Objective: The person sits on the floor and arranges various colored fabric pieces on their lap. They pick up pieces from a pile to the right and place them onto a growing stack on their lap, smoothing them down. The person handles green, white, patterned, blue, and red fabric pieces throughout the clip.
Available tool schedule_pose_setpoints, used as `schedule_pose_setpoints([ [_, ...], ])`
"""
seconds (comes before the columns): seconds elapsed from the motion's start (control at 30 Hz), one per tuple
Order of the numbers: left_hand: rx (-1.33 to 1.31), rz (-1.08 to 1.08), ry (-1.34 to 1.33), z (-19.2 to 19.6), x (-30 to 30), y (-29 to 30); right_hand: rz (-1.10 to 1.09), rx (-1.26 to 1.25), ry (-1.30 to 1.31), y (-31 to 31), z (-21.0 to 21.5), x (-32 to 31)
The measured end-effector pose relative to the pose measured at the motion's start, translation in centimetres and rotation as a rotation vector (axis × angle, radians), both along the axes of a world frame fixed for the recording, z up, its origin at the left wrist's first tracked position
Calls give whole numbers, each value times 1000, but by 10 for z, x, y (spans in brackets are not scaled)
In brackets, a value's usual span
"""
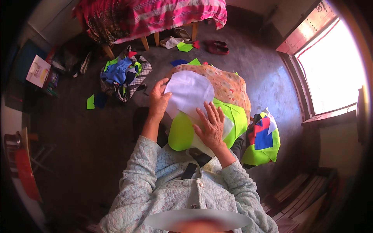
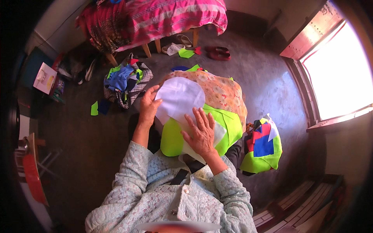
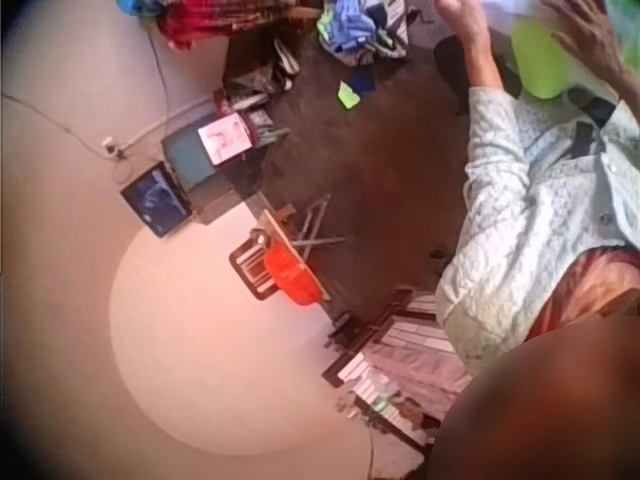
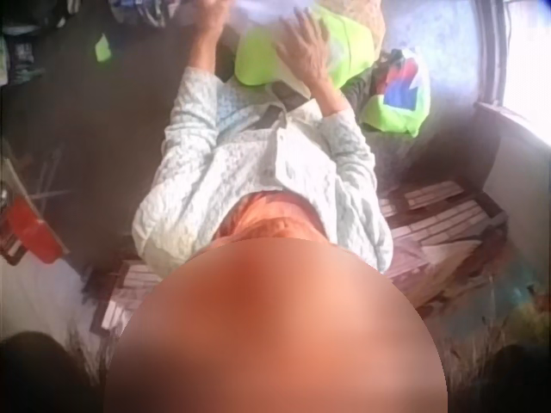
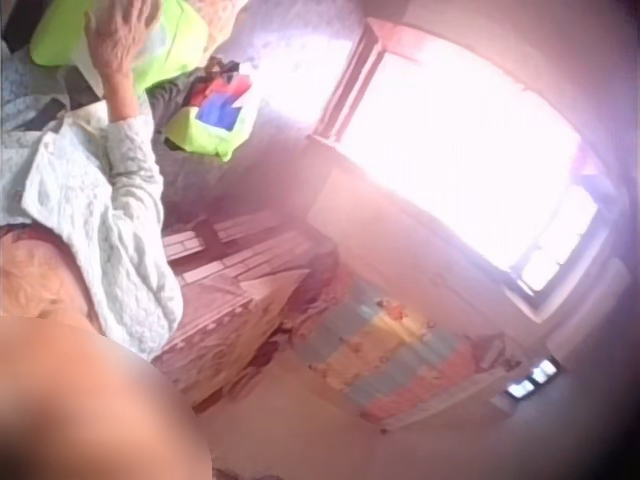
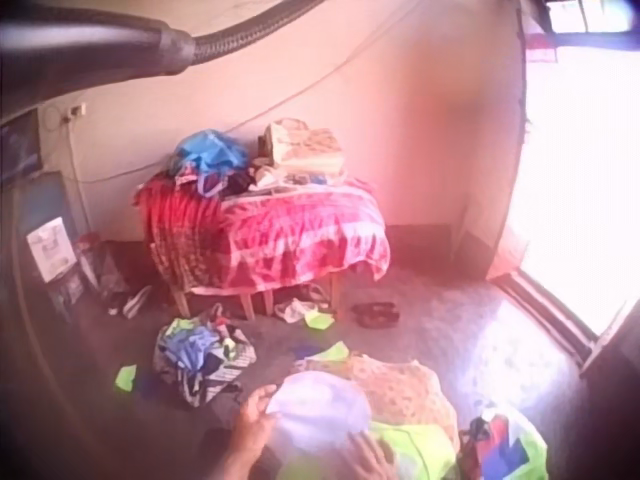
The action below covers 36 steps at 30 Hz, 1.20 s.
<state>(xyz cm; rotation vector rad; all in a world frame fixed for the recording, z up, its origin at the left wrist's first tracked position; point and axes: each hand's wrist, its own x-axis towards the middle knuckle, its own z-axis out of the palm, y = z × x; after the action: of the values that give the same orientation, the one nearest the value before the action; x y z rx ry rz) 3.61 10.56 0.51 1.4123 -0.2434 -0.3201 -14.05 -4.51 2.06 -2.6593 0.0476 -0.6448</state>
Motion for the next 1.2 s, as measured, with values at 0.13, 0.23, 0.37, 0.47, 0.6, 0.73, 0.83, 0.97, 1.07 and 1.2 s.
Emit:
schedule_pose_setpoints([
  [0.13, 53, 46, 13, -2, 8, 8, 12, -18, -37, 0, -6, 0],
  [0.23, 45, 70, 23, -1, 9, 8, 14, -21, -59, 2, -12, 4],
  [0.37, 675, 188, -565, 14, 1, -8, -10, 2, -64, 1, -10, 3],
  [0.47, 640, 114, -849, 24, -8, -36, -15, 1, -65, -1, -9, 2],
  [0.6, 640, -89, -982, 13, -12, -72, -6, -15, -85, 0, -19, 3],
  [0.73, 1005, -132, -1043, -13, -18, -85, 4, 69, -119, -3, -15, -1],
  [0.83, 1005, -149, -1072, -14, -17, -85, 76, 158, -120, -9, -8, -8],
  [0.97, 992, -143, -1104, -13, -17, -84, 132, 393, -312, -25, -12, -29],
  [1.07, 981, -133, -1123, -14, -14, -81, -107, 546, -343, -57, -13, -61],
  [1.2, 956, -140, -1119, -14, -15, -83, -594, 859, -478, -136, -62, -106],
])
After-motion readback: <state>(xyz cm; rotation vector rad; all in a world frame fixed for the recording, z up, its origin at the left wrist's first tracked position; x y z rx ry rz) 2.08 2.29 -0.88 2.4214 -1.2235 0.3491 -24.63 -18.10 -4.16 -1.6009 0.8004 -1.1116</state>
